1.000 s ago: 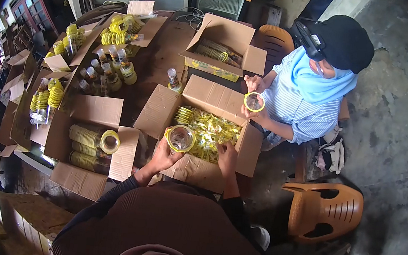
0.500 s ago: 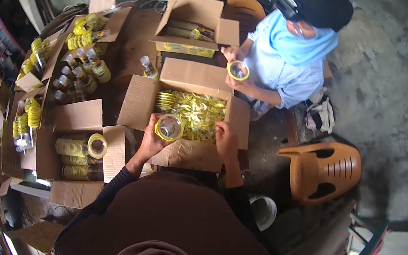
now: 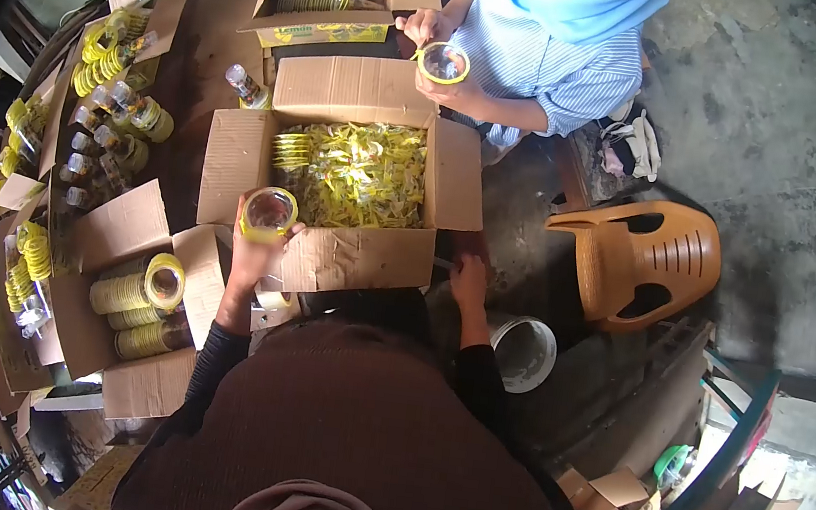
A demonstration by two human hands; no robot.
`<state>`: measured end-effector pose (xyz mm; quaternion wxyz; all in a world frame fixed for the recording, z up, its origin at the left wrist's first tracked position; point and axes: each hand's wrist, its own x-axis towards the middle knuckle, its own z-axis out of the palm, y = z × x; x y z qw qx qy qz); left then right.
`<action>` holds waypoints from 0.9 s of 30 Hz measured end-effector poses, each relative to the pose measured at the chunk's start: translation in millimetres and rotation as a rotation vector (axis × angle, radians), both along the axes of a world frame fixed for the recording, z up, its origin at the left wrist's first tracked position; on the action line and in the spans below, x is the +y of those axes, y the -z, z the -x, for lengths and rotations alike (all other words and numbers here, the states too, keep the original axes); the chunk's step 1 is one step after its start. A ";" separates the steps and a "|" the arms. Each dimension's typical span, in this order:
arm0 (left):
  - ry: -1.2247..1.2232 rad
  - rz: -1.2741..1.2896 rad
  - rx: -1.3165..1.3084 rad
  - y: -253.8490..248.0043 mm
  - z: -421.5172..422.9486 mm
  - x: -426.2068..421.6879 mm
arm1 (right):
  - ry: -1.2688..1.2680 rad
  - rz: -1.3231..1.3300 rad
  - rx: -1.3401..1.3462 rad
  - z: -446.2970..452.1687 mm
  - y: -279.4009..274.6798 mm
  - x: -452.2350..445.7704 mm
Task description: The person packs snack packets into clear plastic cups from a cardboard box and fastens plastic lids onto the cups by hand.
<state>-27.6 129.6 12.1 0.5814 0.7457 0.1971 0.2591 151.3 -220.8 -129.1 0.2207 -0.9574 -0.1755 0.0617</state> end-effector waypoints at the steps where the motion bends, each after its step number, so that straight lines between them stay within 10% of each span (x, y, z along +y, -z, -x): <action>1: -0.007 0.013 0.019 -1.0 0.0 2.2 | -0.014 0.058 0.043 1.9 2.5 0.7; 27: 0.180 0.207 -0.039 3.8 27.5 2.8 | -0.281 0.236 -0.012 -31.2 63.4 -8.6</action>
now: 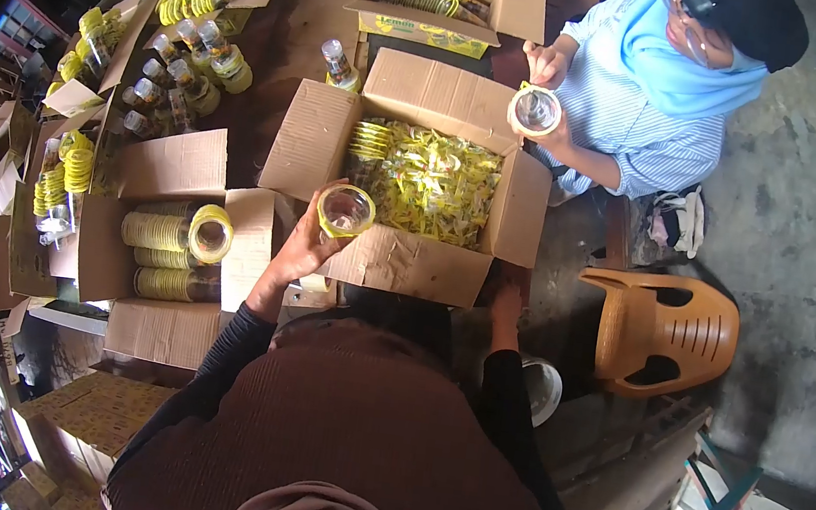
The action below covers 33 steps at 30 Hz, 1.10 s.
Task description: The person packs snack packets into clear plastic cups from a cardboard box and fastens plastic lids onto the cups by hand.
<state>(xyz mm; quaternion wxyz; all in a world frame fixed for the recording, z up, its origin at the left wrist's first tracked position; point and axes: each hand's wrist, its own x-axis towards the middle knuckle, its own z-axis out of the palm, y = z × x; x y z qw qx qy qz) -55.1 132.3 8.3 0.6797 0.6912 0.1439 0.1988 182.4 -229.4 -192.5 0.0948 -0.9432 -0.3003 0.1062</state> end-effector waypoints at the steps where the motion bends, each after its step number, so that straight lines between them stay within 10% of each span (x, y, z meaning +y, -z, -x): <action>1: 0.003 -0.124 0.008 -0.7 -1.1 1.1 | 0.009 0.014 0.020 -2.7 7.9 -2.1; 7: -0.079 -0.565 -0.135 -15.1 -7.1 4.6 | 0.044 0.055 0.033 -1.7 -2.3 6.4; 18: -0.252 -0.411 0.000 -39.7 -9.3 -3.8 | 0.431 -0.334 -0.113 19.1 -98.1 35.0; 24: -0.252 -0.502 0.018 -38.9 -22.5 -15.8 | -0.005 -0.876 0.077 69.9 -210.5 138.2; 33: -0.153 -0.460 0.001 -30.7 -36.1 -35.1 | -0.464 -0.865 -0.007 103.9 -261.2 182.9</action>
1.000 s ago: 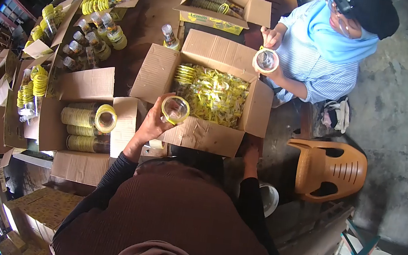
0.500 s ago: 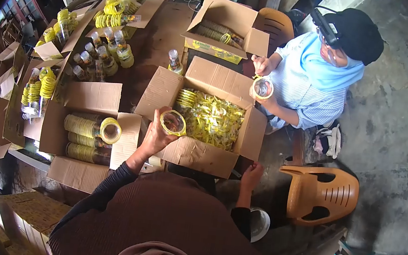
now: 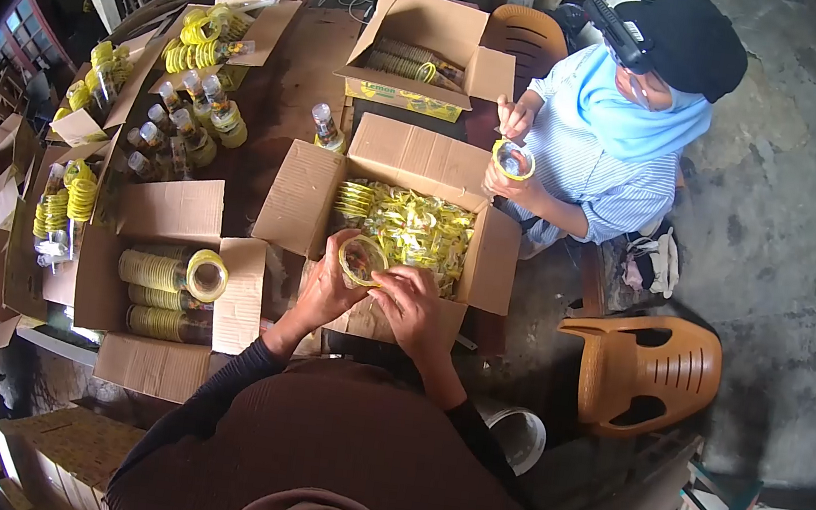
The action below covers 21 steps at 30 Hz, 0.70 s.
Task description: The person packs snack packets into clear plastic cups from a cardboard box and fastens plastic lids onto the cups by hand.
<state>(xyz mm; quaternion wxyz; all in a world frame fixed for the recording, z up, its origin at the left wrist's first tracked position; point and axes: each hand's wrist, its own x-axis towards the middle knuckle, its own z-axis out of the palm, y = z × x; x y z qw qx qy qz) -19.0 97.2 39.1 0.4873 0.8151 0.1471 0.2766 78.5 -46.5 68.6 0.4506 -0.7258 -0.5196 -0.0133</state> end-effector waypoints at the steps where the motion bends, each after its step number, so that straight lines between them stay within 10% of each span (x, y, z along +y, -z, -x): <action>1: 0.001 0.033 0.039 0.6 1.3 -1.2 | -0.009 -0.002 0.003 -2.2 2.4 -0.7; 17: 0.099 0.435 -0.120 1.8 -21.4 -36.9 | -0.118 -0.129 0.098 -42.1 -11.7 -32.6; 21: -0.063 0.190 -0.161 -14.7 -32.3 -51.6 | -0.144 -0.143 0.084 -55.4 -14.7 -41.1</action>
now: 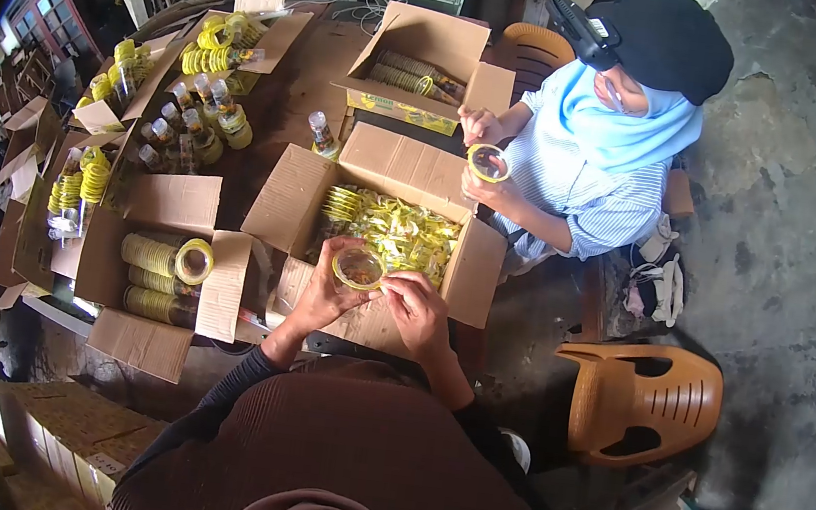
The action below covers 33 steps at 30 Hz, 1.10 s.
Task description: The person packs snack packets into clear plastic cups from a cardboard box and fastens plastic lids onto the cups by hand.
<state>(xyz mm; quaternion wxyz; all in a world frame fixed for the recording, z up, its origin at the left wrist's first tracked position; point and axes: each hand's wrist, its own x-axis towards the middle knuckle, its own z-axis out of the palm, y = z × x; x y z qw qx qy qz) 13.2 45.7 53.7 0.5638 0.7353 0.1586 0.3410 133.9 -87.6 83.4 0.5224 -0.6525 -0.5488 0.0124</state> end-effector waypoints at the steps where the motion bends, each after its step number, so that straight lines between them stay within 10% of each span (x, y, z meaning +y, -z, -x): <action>1: -0.002 -0.004 0.000 -12.4 -2.5 -5.8 | -0.002 -0.004 0.000 -3.8 -0.8 -2.0; 6: -0.227 -0.790 0.151 -35.8 -6.3 -16.2 | 0.000 0.040 -0.032 -17.9 0.7 -9.1; 33: -0.233 -0.659 0.001 -13.6 -26.6 -26.5 | -0.122 0.007 0.501 -51.2 25.9 1.9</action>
